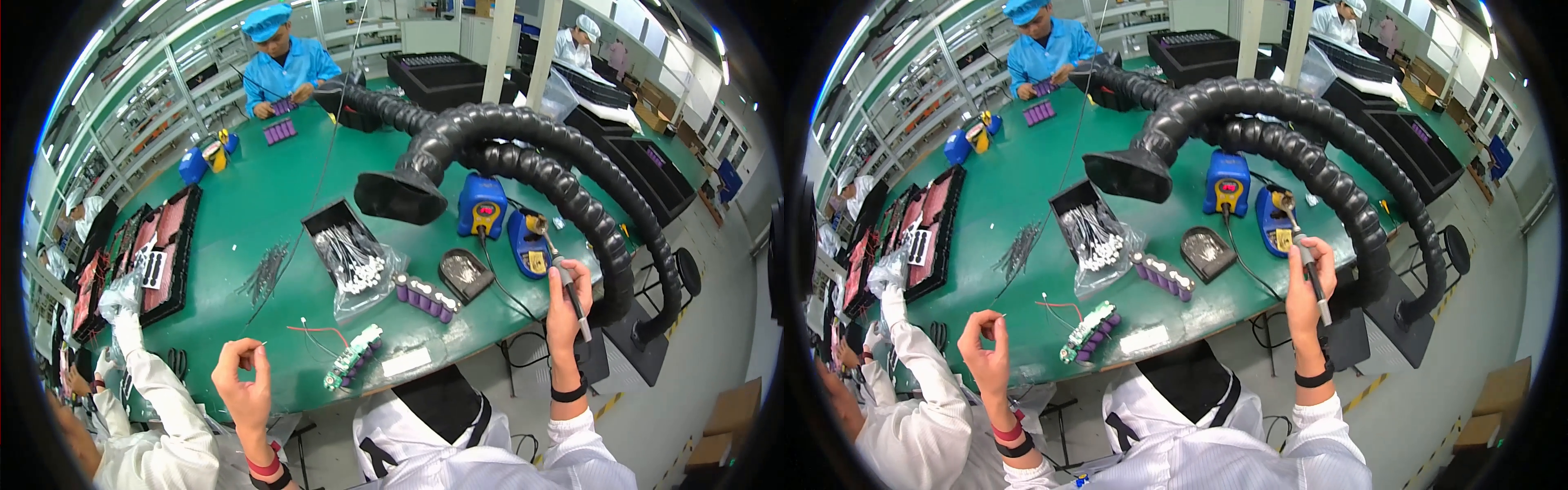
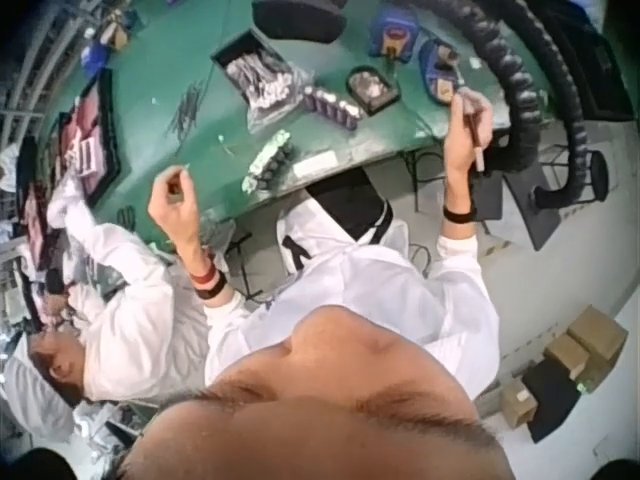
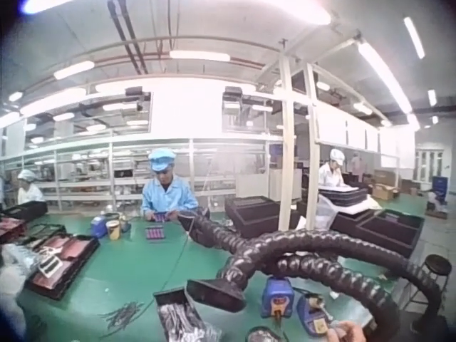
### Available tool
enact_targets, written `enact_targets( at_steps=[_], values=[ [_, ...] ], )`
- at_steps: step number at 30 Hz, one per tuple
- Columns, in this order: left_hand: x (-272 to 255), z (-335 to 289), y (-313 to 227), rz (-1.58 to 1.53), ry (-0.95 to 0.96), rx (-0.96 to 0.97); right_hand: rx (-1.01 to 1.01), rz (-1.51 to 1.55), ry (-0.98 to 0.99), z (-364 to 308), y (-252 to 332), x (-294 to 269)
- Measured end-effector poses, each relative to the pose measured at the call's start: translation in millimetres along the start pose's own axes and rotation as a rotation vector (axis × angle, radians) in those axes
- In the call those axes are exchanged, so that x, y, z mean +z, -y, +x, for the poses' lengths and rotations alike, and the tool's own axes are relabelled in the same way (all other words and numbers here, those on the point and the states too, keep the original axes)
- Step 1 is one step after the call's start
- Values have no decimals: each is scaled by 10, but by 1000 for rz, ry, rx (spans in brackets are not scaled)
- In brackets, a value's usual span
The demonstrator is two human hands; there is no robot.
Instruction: Soldering wires and components onto an electronic circuit board and battery assembly.
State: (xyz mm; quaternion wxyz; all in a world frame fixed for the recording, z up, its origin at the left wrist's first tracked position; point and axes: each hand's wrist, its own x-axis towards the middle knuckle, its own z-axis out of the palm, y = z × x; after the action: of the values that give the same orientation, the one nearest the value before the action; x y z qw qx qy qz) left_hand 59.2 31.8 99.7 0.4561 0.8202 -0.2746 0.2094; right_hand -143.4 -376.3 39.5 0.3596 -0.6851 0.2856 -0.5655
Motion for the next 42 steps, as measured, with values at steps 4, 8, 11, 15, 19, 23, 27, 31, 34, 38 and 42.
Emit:
enact_targets(
  at_steps=[4, 8, 11, 15, 19, 23, 27, 31, 34, 38, 42],
  values=[
    [-32, -61, -58, 62, 12, 42, -273, -87, 251, -207, 280, 54],
    [43, -124, -125, 64, 29, 129, -279, -99, 441, -301, 391, 122],
    [78, -175, -152, 71, 63, 136, -137, -163, 592, -329, 327, 182],
    [92, -271, -192, 46, 94, 194, 54, -22, 436, -535, 282, 176],
    [131, -301, -249, -10, 136, 208, -10, 24, 294, -705, 529, 81],
    [246, -300, -237, -100, 134, 210, -318, 162, 423, -912, 740, 61],
    [257, -315, -194, -114, 183, 275, -460, 296, 638, -1015, 1116, 295],
    [241, -332, -201, 61, 244, 373, -452, 300, 820, -1064, 1208, 422],
    [269, -329, -191, 56, 269, 385, -453, 273, 884, -1083, 1204, 484],
    [294, -357, -161, 27, 324, 325, -446, 257, 913, -1110, 1200, 548],
    [331, -375, -112, -55, 312, 284, -449, 249, 926, -1122, 1193, 584]
  ],
)
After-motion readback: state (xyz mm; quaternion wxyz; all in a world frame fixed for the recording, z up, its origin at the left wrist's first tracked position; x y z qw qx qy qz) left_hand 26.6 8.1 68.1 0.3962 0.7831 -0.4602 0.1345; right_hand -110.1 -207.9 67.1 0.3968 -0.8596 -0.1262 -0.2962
